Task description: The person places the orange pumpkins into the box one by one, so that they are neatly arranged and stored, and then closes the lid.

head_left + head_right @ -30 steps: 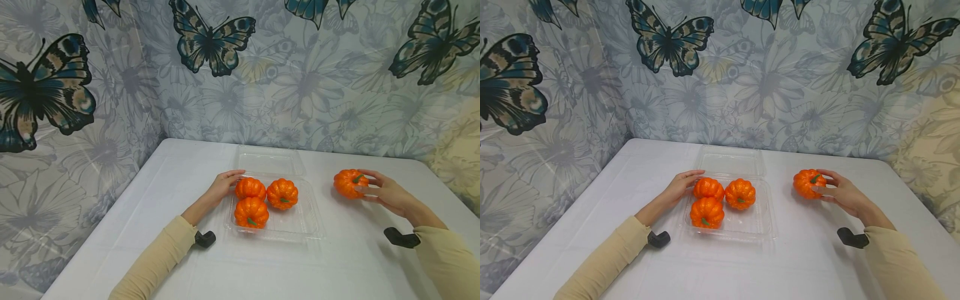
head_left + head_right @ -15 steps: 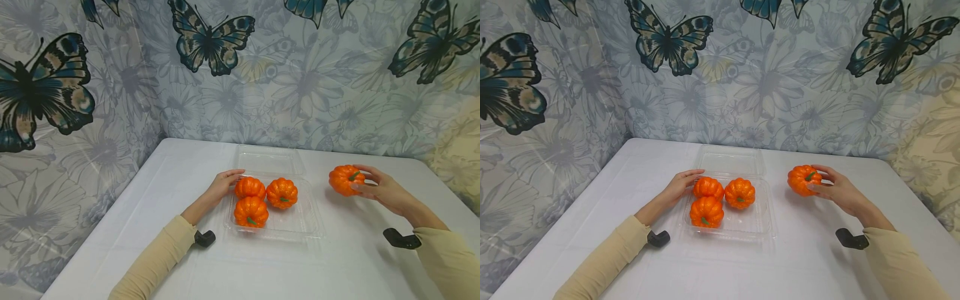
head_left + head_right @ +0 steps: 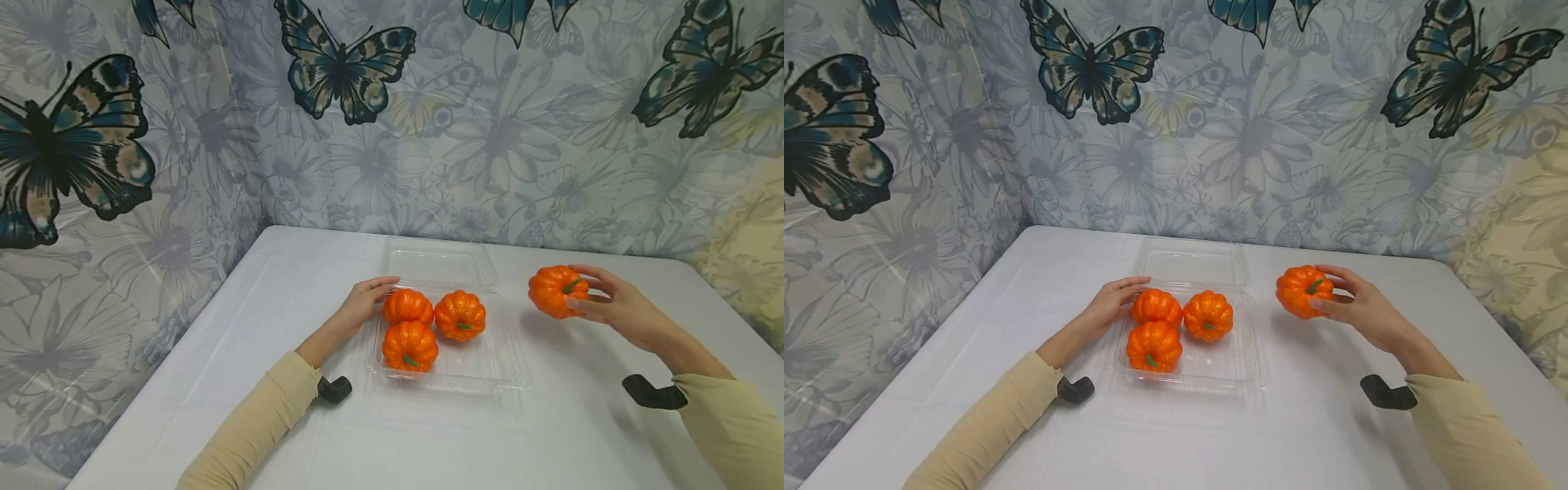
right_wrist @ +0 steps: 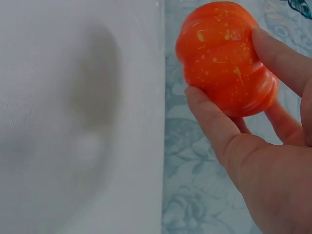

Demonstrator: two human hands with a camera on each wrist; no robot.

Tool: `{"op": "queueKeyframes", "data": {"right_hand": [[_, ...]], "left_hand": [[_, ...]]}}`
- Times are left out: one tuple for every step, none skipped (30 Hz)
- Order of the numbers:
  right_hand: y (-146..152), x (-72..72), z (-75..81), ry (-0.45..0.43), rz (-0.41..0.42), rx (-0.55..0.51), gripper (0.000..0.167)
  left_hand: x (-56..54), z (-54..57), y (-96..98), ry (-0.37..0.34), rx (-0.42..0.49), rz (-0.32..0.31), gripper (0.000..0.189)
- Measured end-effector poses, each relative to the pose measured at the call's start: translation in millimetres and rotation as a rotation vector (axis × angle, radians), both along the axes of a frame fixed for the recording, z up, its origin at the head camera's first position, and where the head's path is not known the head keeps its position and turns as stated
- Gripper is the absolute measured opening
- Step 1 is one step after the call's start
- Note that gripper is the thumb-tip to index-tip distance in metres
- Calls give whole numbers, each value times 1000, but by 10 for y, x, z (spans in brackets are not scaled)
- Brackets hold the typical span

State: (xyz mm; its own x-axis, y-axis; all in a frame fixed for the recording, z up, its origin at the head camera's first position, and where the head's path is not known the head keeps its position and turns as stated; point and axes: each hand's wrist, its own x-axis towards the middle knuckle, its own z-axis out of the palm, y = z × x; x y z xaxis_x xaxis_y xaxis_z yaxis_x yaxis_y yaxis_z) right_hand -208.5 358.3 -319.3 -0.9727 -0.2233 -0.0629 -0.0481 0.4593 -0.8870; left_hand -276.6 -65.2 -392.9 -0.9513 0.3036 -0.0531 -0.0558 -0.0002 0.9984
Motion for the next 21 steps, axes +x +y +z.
{"op": "queueKeyframes", "data": {"right_hand": [[-14,7,10,6,5,6,72],[-30,14,19,10,5,13,72],[-47,22,29,17,6,21,71],[-61,31,36,27,14,24,71],[-74,38,42,37,21,31,70],[-90,46,46,46,24,32,69],[-103,53,51,55,30,37,69],[-118,58,54,62,35,40,68],[-133,63,55,71,40,41,68],[-147,67,57,76,46,41,67],[-162,71,61,78,48,46,68],[-177,76,65,79,51,49,68],[-192,80,68,79,53,52,69],[-206,82,69,80,56,50,69],[-219,84,69,83,59,49,69],[-231,84,69,85,62,51,69],[-242,85,67,89,64,52,69],[-252,87,65,93,68,48,68],[-261,88,62,98,72,45,68],[-270,91,59,105,77,39,67],[-279,93,56,109,84,31,66]], "left_hand": [[0,0,1,0,0,0,36],[0,1,2,1,1,1,36],[0,1,2,1,1,2,36],[-1,1,2,1,1,2,36],[-2,0,2,1,0,1,36],[-4,-1,1,2,0,1,36],[-7,-3,0,0,-1,0,36],[-8,-3,0,0,-1,-1,36],[-10,-4,-2,0,-2,-3,36],[-12,-5,-2,1,-3,-5,36],[-14,-6,-2,1,-3,-5,36],[-15,-7,-2,1,-4,-6,36],[-16,-6,-1,1,-3,-6,36],[-14,-4,-1,2,-3,-6,36],[-13,-5,-1,2,-5,-6,36],[-13,-5,-1,1,-4,-6,36],[-12,-5,-2,0,-4,-6,36],[-10,-5,-3,0,-4,-6,36],[-8,-4,-4,0,-5,-6,36],[-6,-4,-5,0,-6,-5,36],[-5,-6,-6,0,-6,-5,36]]}}
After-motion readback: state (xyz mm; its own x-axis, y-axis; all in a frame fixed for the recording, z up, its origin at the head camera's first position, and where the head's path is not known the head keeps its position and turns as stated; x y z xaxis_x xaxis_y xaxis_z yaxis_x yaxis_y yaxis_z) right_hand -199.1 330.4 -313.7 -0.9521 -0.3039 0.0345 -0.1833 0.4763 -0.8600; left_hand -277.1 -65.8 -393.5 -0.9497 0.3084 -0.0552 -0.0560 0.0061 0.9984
